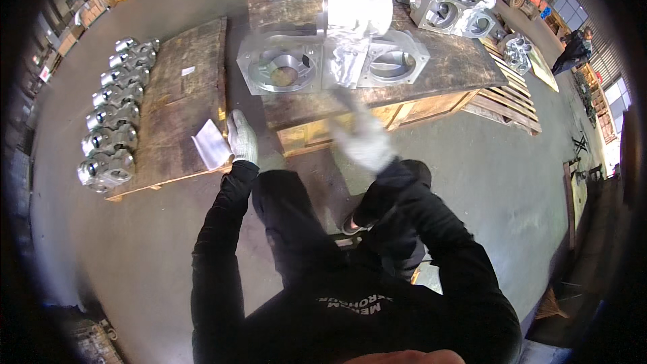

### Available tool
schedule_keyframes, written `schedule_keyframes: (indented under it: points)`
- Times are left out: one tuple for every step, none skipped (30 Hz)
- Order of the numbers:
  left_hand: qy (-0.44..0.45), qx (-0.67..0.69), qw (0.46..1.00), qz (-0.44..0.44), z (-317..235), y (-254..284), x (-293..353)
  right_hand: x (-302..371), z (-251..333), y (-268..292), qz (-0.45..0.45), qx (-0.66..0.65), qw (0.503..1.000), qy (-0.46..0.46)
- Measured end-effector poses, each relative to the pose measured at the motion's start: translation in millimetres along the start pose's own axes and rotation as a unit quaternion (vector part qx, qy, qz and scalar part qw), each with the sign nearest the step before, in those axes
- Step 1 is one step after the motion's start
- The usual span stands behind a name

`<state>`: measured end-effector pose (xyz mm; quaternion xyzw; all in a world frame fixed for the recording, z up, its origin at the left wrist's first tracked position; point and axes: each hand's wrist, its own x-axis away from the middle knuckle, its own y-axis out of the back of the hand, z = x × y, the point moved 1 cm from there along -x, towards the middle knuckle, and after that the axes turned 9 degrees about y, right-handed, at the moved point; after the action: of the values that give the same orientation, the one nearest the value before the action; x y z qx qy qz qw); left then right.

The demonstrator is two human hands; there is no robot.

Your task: The person sits at a workbench and deburrs a large aluminum casting using a handheld deburring tool, then smooths the surface with a red abrasive pad. The person rotates the casting to access different edges and faces, then places the finished part on a pallet with other similar parts.

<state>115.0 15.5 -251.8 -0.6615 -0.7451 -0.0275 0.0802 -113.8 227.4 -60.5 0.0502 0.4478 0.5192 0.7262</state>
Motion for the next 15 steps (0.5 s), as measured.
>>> schedule_keyframes:
  points:
    - [-0.010,0.098,0.995,0.019,-19.8,11.8,4.5,35.2,-5.8,29.0,-0.055,-0.052,0.997,-0.035]
    - [-0.016,0.118,0.992,0.032,-36.1,21.3,17.4,62.4,-23.3,53.0,-0.108,-0.007,0.992,-0.071]
    - [-0.095,-0.022,0.995,0.011,-54.6,31.5,33.0,98.2,-42.6,75.5,-0.167,-0.043,0.968,-0.181]
    - [-0.132,-0.159,0.978,-0.016,-73.7,41.1,47.5,134.2,-65.4,108.4,-0.185,-0.039,0.954,-0.233]
    - [-0.124,-0.263,0.956,-0.033,-91.8,50.3,59.7,173.6,-88.1,131.5,-0.232,-0.029,0.932,-0.278]
    - [-0.042,-0.342,0.939,-0.017,-108.9,61.0,69.1,216.0,-109.2,153.5,-0.255,-0.012,0.918,-0.304]
    - [-0.097,-0.318,0.943,-0.027,-121.6,56.2,78.3,258.5,-130.6,171.1,-0.287,0.010,0.893,-0.347]
    - [-0.152,-0.293,0.943,-0.037,-132.8,49.7,84.2,303.2,-148.7,182.7,-0.321,-0.010,0.872,-0.369]
    - [-0.153,-0.247,0.957,-0.027,-140.8,43.0,88.5,350.3,-163.3,188.3,-0.366,-0.030,0.829,-0.422]
    - [-0.144,-0.196,0.970,-0.005,-147.4,36.0,91.3,393.5,-175.9,187.7,-0.352,0.016,0.818,-0.455]
    - [-0.256,-0.261,0.930,-0.029,-156.2,28.3,93.1,435.1,-185.5,180.2,-0.348,0.058,0.788,-0.505]
    - [-0.355,-0.315,0.879,-0.041,-166.3,20.8,93.2,473.5,-190.9,166.6,-0.334,0.021,0.774,-0.537]
    - [-0.411,-0.369,0.832,-0.047,-173.9,9.7,93.6,509.0,-191.8,152.2,-0.329,-0.023,0.749,-0.574]
    - [-0.371,-0.265,0.890,-0.025,-184.5,0.7,90.1,536.1,-192.6,130.5,-0.317,-0.011,0.719,-0.618]
    - [-0.316,-0.172,0.933,0.008,-192.4,-13.8,88.2,560.5,-187.6,114.4,-0.218,0.002,0.745,-0.630]
